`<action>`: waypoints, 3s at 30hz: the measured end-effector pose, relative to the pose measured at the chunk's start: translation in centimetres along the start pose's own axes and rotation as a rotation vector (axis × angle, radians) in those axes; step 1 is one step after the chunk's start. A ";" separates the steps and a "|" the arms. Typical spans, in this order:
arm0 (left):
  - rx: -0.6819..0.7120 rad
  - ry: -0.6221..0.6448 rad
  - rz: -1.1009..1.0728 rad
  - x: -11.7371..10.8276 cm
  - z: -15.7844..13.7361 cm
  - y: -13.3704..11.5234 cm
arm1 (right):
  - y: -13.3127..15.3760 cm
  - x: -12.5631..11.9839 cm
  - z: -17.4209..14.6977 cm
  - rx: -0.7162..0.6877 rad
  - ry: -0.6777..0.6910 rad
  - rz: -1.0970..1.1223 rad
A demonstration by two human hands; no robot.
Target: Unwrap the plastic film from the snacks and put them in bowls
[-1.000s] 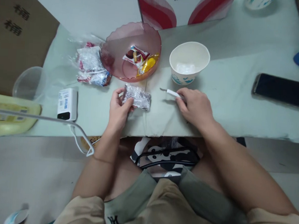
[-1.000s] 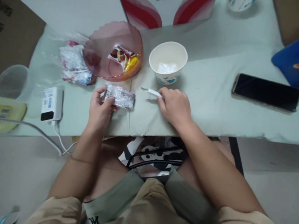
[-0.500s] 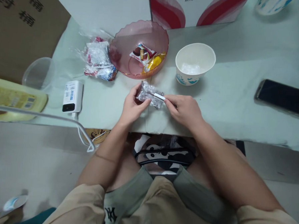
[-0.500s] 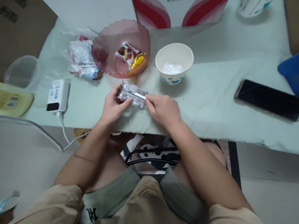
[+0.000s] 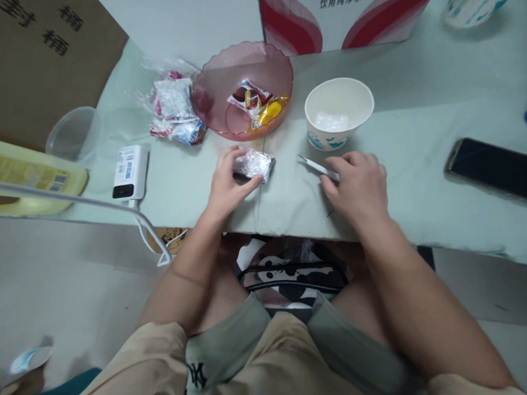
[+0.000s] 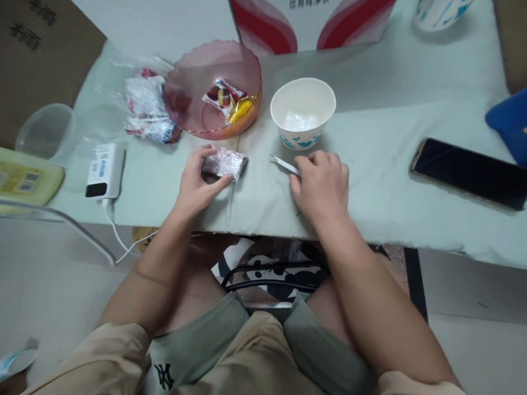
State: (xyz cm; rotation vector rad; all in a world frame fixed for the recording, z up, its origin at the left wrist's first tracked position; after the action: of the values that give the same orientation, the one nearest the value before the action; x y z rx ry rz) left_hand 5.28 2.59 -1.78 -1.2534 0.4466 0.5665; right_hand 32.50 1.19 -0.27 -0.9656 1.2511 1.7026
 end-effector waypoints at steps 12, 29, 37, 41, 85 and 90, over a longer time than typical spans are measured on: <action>-0.592 -0.058 -0.912 1.3 -0.3 -0.5 | 5.0 2.0 -0.3 -0.317 0.199 0.487; -0.295 -0.297 -0.418 -0.6 0.2 1.2 | 5.4 4.2 -0.2 -0.154 0.126 0.495; -0.209 0.164 -0.300 0.7 -1.2 -1.0 | 5.8 4.5 -0.1 0.011 0.228 0.758; -0.159 0.218 -0.330 0.9 -1.2 -2.1 | 5.9 3.7 -0.2 -0.005 0.034 0.735; -0.438 -0.038 -0.624 1.0 -4.9 -2.0 | 7.6 2.3 -6.3 -0.253 0.008 0.581; -0.286 0.047 -0.372 1.1 -4.9 -2.9 | 6.7 3.4 -5.3 -0.223 0.062 0.443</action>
State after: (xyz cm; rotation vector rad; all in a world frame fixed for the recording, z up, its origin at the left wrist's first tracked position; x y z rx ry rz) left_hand 7.91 -2.55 -1.50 -1.5813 0.1645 0.2892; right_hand 25.70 -4.73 -2.08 -0.9199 1.4137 2.2073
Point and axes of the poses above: each hand's wrist, its own z-axis towards the middle knuckle, its own x-axis out of the palm, y = z × x, the point moved 3 cm from there along z, towards the middle knuckle, and after that the axes turned 1 degree about y, right-handed, at the moved point
